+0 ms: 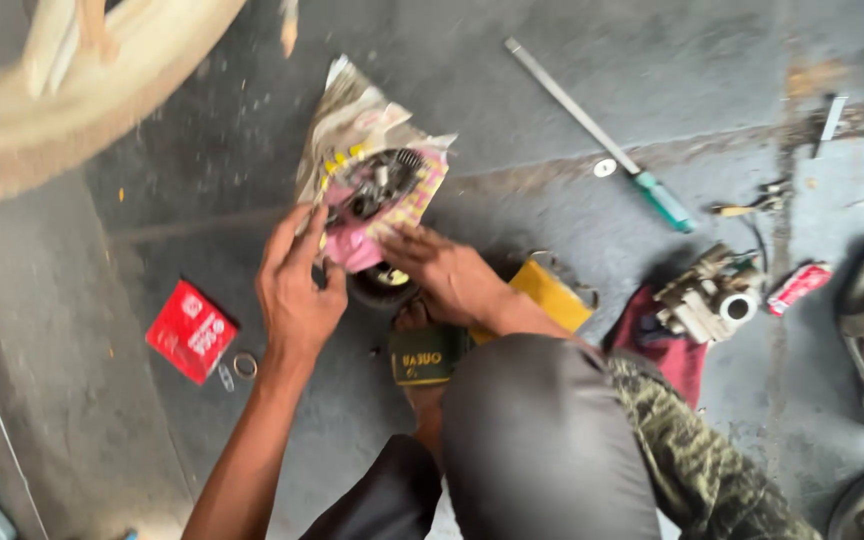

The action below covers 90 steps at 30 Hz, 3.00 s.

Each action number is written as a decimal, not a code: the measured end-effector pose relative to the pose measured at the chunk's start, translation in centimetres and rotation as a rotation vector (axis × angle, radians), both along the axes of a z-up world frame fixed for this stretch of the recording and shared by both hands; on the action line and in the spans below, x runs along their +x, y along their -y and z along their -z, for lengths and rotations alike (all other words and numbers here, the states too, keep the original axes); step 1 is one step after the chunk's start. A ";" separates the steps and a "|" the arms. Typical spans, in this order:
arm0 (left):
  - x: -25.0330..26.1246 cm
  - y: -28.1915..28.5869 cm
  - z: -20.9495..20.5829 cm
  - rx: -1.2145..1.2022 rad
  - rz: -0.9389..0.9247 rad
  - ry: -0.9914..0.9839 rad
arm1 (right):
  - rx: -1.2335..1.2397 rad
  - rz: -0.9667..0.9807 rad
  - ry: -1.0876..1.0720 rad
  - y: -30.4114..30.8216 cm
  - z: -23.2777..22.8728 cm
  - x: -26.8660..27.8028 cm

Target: Working on motorcycle engine components, adjusting parts with tools and handling internal assemblies.

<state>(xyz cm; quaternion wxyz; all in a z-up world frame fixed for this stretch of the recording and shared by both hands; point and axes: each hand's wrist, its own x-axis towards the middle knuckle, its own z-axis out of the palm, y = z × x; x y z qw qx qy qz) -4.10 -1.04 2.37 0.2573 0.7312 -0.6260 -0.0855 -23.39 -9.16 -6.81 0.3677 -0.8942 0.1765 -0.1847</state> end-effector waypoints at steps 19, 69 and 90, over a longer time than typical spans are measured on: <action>-7.8 2.8 -0.8 -0.109 0.093 0.181 | 0.018 0.506 0.253 -6.6 1.0 -18.1; -16.6 2.2 6.2 0.087 0.577 -0.102 | 0.066 0.928 0.308 -3.6 2.1 -23.7; -17.6 24.3 7.6 -0.125 0.474 0.144 | 0.085 1.179 0.018 -16.2 2.2 -29.8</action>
